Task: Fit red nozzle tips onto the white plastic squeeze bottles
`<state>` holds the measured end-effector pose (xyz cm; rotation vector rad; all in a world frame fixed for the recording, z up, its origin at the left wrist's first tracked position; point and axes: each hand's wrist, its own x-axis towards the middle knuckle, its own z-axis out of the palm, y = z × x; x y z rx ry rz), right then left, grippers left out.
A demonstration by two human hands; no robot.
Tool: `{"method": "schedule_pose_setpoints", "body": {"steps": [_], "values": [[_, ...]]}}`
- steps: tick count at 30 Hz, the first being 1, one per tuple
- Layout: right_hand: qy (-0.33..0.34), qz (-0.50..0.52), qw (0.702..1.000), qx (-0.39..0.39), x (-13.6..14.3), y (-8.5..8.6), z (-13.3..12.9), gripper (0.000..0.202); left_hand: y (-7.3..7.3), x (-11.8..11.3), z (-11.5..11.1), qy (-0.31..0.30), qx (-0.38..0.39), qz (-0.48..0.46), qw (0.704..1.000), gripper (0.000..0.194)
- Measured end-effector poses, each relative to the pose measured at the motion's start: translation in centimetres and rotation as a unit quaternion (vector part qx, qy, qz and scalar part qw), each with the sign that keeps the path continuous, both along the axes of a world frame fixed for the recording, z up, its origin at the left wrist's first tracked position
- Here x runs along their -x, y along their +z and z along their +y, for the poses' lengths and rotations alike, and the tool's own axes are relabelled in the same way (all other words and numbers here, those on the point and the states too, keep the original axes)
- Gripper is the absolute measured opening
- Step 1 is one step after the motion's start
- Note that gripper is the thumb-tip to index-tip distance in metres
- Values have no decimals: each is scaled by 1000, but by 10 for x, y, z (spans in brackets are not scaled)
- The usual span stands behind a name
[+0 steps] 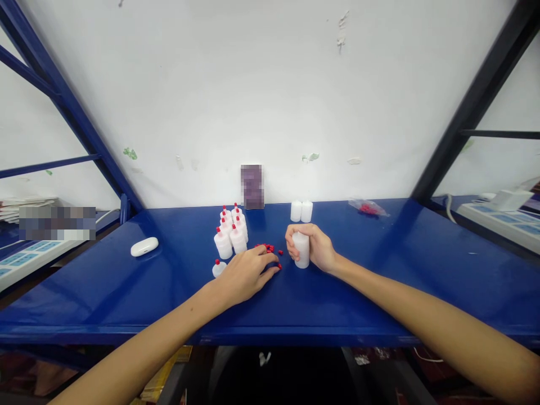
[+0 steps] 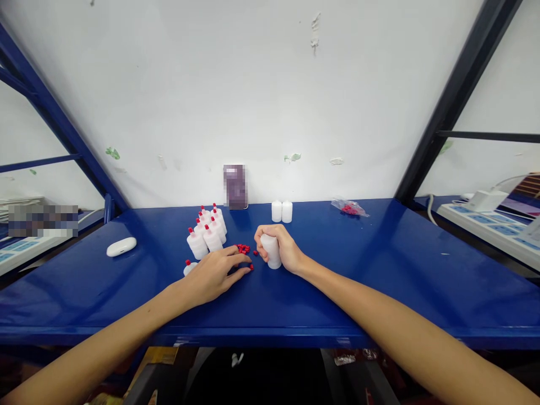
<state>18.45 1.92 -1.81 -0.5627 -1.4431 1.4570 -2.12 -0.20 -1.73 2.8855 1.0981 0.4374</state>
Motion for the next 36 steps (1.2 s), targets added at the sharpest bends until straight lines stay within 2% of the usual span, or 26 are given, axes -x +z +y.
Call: {"method": "schedule_pose_setpoints", "body": {"steps": [7, 11, 17, 20, 23, 26, 30, 36], "values": [[-91, -107, 988, -57, -6, 5, 6, 36, 3, -11, 5, -8, 6, 17, 1000, 32], [-151, -114, 980, -65, -15, 3, 14, 36, 5, -25, 10, -2, 0, 42, 999, 30], [-203, -106, 959, -166, -26, -7, 17, 32, 7, -39, 23, -8, -24, 48, 999, 20], [-216, -101, 949, -205, -25, -11, 13, 25, 12, -38, 29, -14, -47, -22, 999, 14], [-225, -87, 945, -220, -21, -14, 9, 22, 18, -34, 33, -23, -45, -164, 985, 10], [-186, -58, 966, -173, -14, -13, 6, 24, 22, -33, 32, -53, -24, -273, 960, 8], [-126, 3, 988, -92, -7, -9, 2, 27, 25, -36, 25, -71, -16, -337, 938, 6], [-169, -35, 965, -199, -5, -12, -4, 26, 31, -41, 21, -88, -44, -379, 920, 5]]}}
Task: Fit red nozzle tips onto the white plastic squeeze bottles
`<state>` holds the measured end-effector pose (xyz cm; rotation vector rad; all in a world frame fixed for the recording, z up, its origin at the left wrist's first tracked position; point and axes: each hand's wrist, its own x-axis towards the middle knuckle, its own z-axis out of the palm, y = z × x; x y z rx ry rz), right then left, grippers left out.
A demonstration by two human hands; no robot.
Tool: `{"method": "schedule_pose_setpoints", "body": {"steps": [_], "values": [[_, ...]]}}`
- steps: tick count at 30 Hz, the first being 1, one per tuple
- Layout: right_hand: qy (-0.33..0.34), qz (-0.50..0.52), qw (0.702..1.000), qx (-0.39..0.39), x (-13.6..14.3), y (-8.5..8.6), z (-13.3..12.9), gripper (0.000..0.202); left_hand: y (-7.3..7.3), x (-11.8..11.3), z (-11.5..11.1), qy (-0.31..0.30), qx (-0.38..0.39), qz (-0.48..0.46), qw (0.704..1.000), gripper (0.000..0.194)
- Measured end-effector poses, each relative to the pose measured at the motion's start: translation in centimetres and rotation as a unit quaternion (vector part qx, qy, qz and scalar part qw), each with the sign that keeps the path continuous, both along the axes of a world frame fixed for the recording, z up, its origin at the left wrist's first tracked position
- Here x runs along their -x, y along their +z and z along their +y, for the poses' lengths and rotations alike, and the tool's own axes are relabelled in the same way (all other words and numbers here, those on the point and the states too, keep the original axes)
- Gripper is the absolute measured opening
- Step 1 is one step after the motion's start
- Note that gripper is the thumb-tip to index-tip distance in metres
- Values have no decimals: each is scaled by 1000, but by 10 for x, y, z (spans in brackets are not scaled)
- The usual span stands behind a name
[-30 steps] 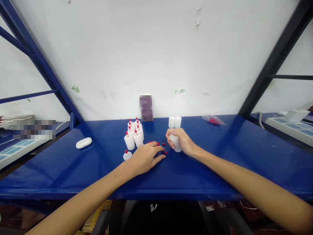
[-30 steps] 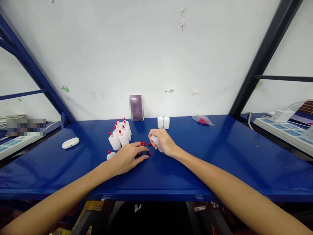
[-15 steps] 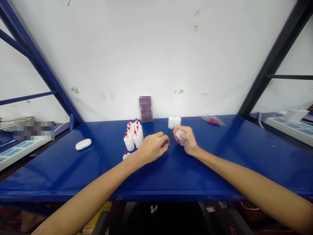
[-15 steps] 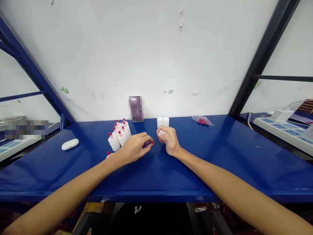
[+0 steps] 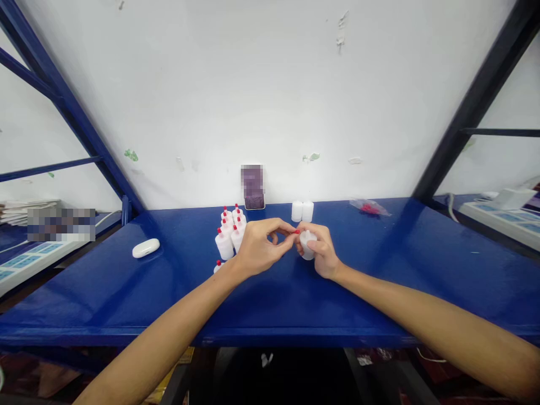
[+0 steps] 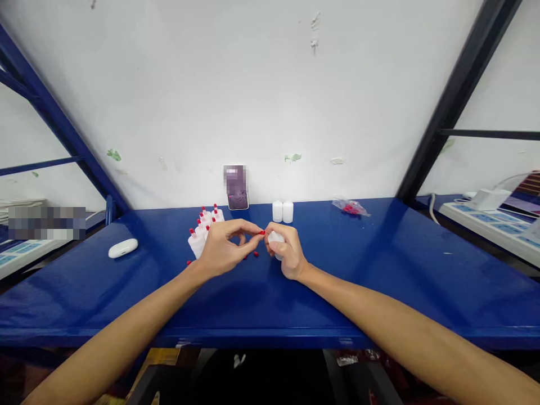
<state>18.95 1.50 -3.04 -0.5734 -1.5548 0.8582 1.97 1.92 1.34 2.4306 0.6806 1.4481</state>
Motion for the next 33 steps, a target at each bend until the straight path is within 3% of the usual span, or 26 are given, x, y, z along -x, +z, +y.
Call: {"method": "schedule_pose_setpoints", "body": {"steps": [4, 8, 11, 16, 19, 22, 23, 25, 26, 27, 29, 33], "values": [[-22, -63, 997, -25, -2, 1, 2, 31, 2, -1, 2, -4, -48, 17, 999, 6], [10, -89, 996, -5, -1, 8, 3, 35, 4, 0, 0, -33, -38, 15, 999, 7], [50, -90, 994, 31, 1, 14, 2, 39, 5, 0, -2, -61, -1, 13, 998, 9], [100, -108, 987, 58, 0, 18, 2, 42, 4, -1, 4, -99, 126, 11, 987, 6], [101, -108, 987, 70, -2, 18, 6, 40, 10, 2, -1, -67, 151, 7, 986, 17], [85, -82, 987, 107, -6, 15, 11, 39, 9, 13, -35, 18, 97, 6, 995, 24], [83, -67, 987, 120, -7, 15, 12, 38, 4, 19, -53, 29, 67, 20, 997, 13], [85, -38, 986, 141, -9, 14, 13, 36, -16, 33, -94, -70, 58, 150, 984, 8], [87, -28, 985, 145, -9, 14, 13, 36, -31, 42, -113, -108, 81, 240, 961, 6], [88, -22, 985, 146, -9, 14, 13, 35, -48, 50, -129, -105, 108, 318, 936, 8], [90, -15, 985, 144, -9, 14, 13, 35, -83, 67, -151, -44, 185, 424, 885, 17], [74, 1, 984, 161, -6, 14, 15, 35, -137, 88, -152, 99, 340, 397, 846, 22]]}}
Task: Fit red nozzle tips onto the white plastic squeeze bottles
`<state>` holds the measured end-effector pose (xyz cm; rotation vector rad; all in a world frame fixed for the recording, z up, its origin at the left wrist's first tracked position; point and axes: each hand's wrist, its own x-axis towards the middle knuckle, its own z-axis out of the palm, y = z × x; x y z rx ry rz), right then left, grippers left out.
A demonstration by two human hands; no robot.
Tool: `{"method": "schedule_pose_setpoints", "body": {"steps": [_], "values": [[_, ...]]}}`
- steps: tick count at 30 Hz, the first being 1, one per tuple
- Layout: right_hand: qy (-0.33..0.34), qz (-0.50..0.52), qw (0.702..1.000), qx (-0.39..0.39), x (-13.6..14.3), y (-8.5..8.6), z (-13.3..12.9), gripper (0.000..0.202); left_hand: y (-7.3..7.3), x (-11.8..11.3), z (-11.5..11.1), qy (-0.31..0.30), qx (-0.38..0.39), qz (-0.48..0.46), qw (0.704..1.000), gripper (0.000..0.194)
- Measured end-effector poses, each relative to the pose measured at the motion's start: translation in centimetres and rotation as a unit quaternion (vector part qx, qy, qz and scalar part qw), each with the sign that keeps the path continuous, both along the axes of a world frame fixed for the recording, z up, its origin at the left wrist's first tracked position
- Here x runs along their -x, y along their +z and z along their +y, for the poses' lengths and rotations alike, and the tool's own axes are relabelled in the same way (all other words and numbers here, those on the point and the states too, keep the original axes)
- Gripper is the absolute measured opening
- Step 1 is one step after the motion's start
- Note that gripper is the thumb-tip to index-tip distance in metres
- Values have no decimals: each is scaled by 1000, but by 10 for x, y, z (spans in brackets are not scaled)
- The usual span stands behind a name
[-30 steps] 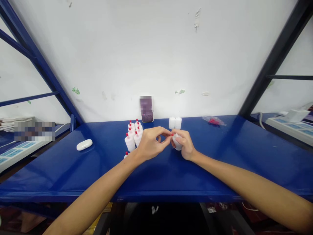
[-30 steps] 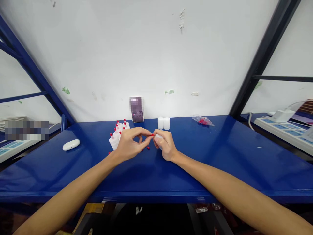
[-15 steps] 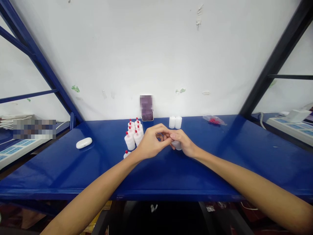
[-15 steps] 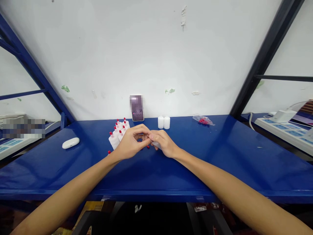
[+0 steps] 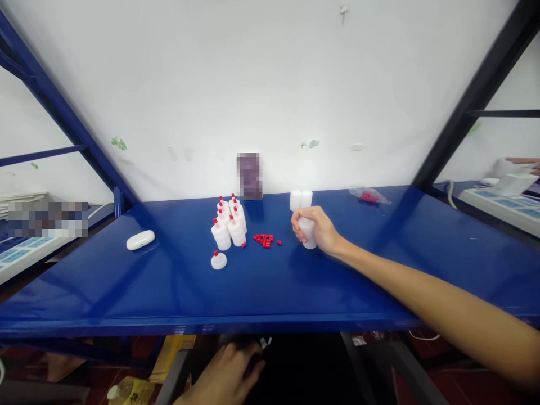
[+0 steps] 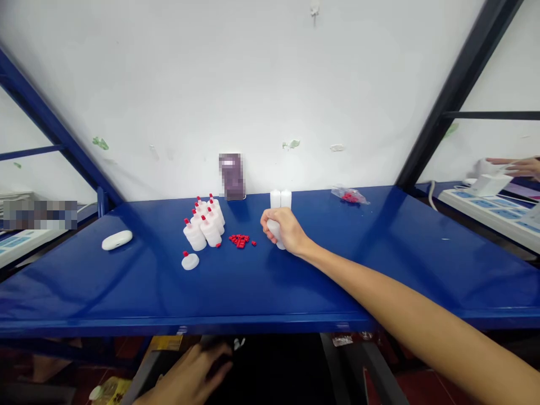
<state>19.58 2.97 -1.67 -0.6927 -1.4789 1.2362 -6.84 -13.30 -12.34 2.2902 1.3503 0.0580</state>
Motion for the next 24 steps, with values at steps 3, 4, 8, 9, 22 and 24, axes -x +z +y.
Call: {"method": "schedule_pose_setpoints", "body": {"steps": [3, 4, 8, 9, 22, 24], "values": [[-43, -13, 999, -6, 2, 0, 0, 36, -24, -3, 16, 49, 19, 0, 999, 22], [-58, -26, 998, -17, 2, 1, 0, 35, -30, -6, 21, 54, 18, 3, 998, 21], [-78, -56, 994, -52, 3, 1, -3, 26, -47, -17, 32, 46, 16, 1, 999, 17], [-73, -53, 994, -55, 3, 1, -4, 22, -49, -18, 33, 51, 18, -4, 999, 17], [-131, -74, 986, -74, 8, -3, -7, 31, -11, -6, -7, 23, 19, -210, 977, 9], [-135, -74, 985, -79, 8, -3, -6, 34, 7, 1, -23, -90, -40, -204, 974, 16]]}}
